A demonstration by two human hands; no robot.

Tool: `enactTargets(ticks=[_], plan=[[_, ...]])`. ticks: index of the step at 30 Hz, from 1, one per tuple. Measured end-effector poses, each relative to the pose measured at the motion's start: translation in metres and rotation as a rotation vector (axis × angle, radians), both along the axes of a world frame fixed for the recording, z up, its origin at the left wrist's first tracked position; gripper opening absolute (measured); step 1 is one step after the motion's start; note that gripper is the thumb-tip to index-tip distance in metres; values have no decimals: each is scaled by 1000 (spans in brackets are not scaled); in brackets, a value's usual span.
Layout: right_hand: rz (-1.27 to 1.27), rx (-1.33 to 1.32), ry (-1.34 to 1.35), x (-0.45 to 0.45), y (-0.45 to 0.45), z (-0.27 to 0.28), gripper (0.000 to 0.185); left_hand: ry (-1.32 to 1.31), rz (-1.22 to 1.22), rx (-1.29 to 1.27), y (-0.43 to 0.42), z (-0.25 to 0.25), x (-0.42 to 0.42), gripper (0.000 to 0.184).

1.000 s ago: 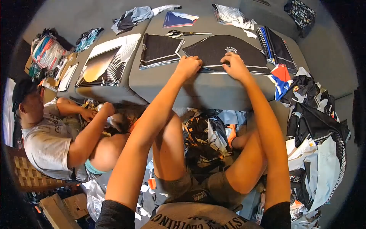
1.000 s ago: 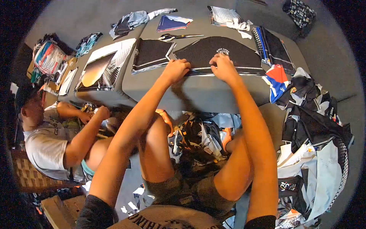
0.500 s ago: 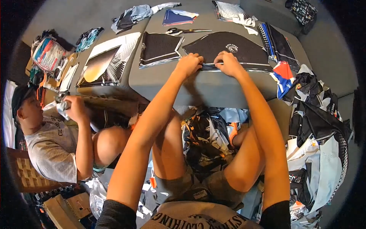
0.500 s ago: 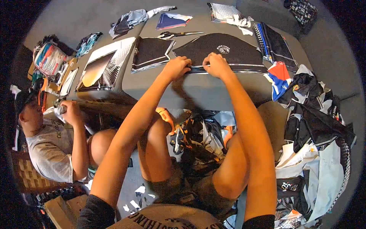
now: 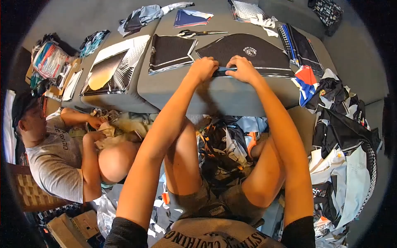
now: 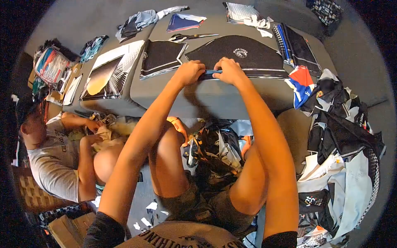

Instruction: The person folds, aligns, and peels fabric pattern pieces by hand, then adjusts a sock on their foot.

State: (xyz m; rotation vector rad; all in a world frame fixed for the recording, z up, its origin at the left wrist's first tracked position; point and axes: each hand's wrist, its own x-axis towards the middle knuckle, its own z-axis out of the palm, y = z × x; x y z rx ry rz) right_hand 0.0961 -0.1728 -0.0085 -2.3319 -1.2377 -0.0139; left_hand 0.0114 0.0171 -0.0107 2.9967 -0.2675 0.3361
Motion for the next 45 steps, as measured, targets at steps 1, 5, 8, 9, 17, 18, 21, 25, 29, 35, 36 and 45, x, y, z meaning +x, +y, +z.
enactTargets(ticks=[1,5,8,9,17,18,21,25,29,35,36,45], plan=[[2,1,0,-1,2,2,20,0,2,1,0,0,0,15],[-28,2,-4,-8,7,7,16,-96,-31,-20,1,-3,-1,15],[-32,13,-12,-2,10,1,15,-80,3,0,-5,2,-2,15],[-33,18,-15,0,12,-1,15,-70,21,9,-7,3,-3,14],[-60,61,20,10,20,-11,12,-268,66,111,-27,0,-1,12],[-63,76,30,11,20,-12,11,-264,74,110,-28,-1,1,12],[-80,107,34,17,18,-10,11,-272,80,105,-31,2,14,12],[-53,165,18,21,9,-14,11,-295,98,62,-28,8,14,11],[-110,90,-181,31,-25,-12,11,-453,32,-28,-31,21,18,8],[-473,33,-235,46,-91,-9,14,-662,-112,-248,-69,78,6,6],[-479,33,-251,44,-103,-2,14,-677,-119,-252,-74,90,2,6],[-422,603,178,-62,-192,108,21,-453,-181,-649,-50,225,-132,9]])
